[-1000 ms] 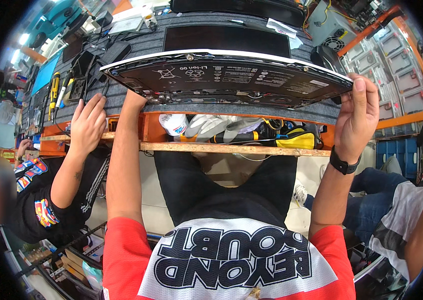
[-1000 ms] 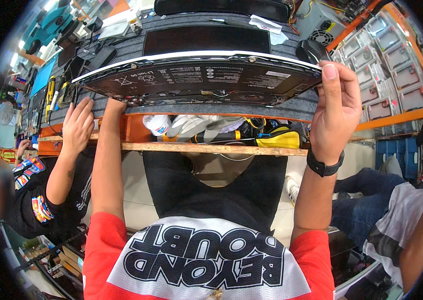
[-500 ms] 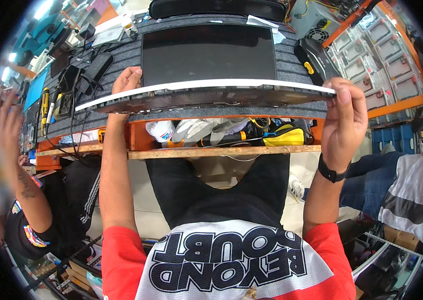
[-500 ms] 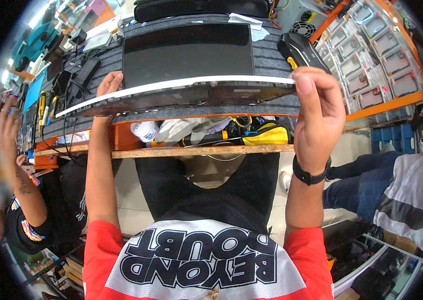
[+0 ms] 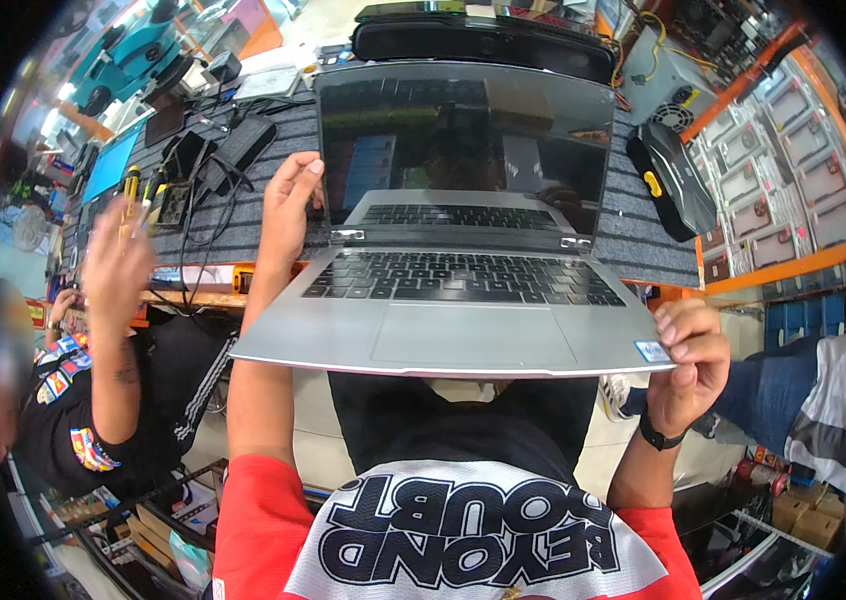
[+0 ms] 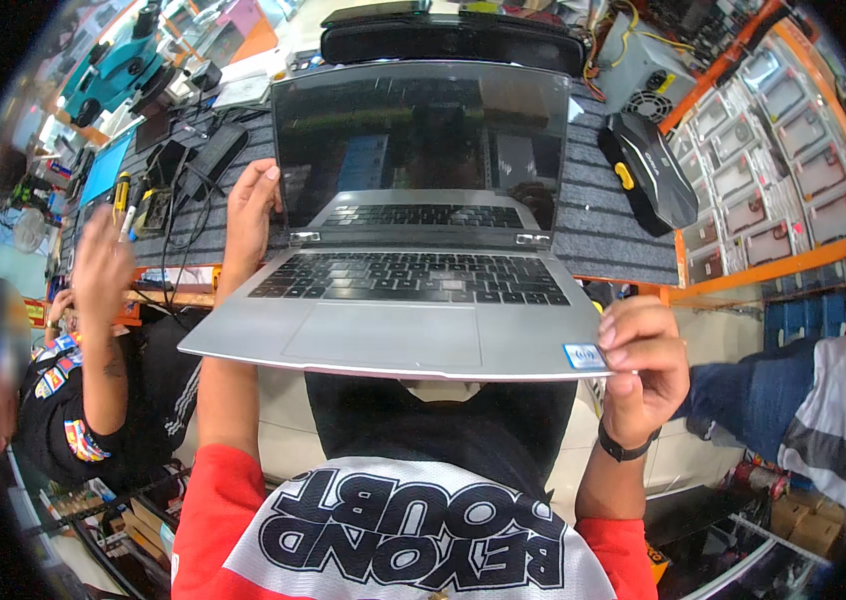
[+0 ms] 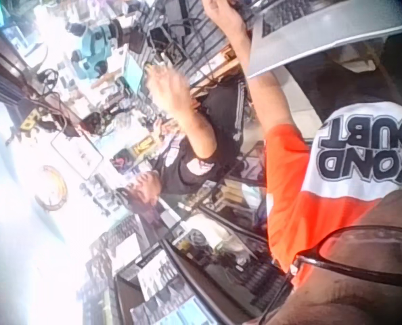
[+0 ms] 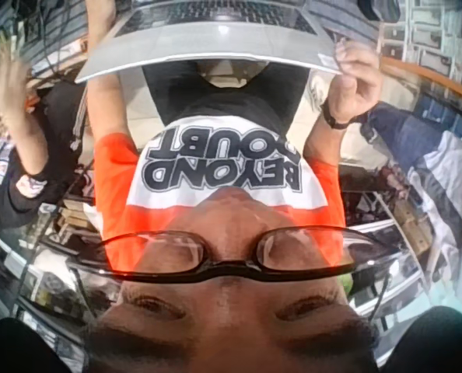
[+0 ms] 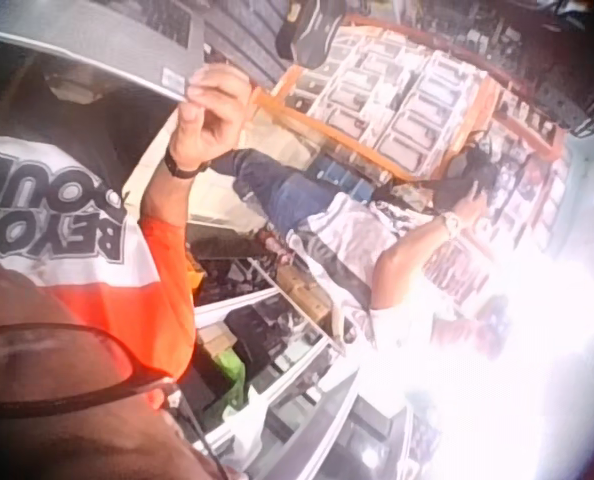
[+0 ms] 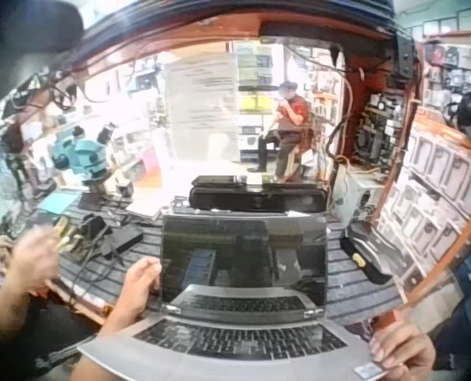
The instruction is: The person holds a laptop open, removes internal components including a battery and cables, and works on the internal board by hand.
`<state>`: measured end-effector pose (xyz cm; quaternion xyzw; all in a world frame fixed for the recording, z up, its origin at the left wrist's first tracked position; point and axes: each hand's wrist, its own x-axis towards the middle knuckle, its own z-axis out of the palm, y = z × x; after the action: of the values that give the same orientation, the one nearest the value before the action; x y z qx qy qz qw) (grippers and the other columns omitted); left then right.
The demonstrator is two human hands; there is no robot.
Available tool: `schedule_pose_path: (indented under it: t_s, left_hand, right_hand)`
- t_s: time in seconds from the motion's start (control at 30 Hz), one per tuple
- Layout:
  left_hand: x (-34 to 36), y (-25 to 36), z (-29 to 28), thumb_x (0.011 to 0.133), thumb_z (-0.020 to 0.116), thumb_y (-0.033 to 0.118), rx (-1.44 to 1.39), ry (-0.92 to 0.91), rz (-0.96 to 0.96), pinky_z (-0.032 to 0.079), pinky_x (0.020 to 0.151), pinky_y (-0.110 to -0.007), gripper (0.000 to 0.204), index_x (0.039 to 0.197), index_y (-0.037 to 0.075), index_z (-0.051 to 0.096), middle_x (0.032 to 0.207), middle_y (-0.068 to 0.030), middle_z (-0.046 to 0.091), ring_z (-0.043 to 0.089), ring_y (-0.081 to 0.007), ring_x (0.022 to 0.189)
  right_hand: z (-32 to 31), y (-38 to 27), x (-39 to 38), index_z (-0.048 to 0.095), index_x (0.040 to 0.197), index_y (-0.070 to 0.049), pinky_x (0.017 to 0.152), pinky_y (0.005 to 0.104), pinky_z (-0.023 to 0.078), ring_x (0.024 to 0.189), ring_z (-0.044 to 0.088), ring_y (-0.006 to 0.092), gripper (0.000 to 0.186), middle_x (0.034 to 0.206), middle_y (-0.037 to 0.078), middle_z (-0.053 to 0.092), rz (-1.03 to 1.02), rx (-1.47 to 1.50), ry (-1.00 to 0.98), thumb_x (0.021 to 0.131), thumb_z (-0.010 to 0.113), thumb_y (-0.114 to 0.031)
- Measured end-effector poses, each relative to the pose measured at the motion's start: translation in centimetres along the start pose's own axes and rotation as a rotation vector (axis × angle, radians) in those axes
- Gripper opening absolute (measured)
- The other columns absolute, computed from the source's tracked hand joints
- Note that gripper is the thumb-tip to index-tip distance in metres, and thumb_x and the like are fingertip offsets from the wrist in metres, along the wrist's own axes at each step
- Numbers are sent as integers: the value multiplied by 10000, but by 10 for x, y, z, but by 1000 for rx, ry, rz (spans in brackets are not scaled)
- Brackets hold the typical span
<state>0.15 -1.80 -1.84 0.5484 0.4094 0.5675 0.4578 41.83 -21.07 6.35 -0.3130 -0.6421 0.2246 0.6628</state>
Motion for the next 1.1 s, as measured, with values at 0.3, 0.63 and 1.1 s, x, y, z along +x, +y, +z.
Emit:
schedule_pose_path:
  t_s: [0.3, 0.63, 1.1]
  left_hand:
    - [0, -3, 0, 1013, 609, 196, -4, -8, 33, 378, 617, -223, 192, 1095, 28, 649, 747, 38, 558, 505, -52, 660]
    - [-1, 1, 2, 1019, 614, 220, 10, -9, 20, 363, 596, -220, 213, 1089, 22, 648, 704, 43, 551, 485, -41, 633]
    - [10, -4, -1, 1012, 619, 213, 17, -69, -148, 418, 532, -210, 205, 1062, 17, 650, 726, 22, 573, 514, -49, 600]
  right_hand:
    - [-3, -1, -11, 572, 895, -78, 837, 406, 442, 892, 523, 227, 338, 916, 95, 566, 31, -32, 0, 936, 709, -385]
    - [-1, 0, -5, 548, 920, -68, 853, 410, 443, 899, 516, 232, 336, 923, 105, 552, 27, -33, 4, 954, 690, -371]
    - [4, 19, 32, 591, 1162, 78, 968, 455, 532, 1060, 676, 356, 442, 1118, 261, 678, 237, 184, 59, 1069, 502, -345]
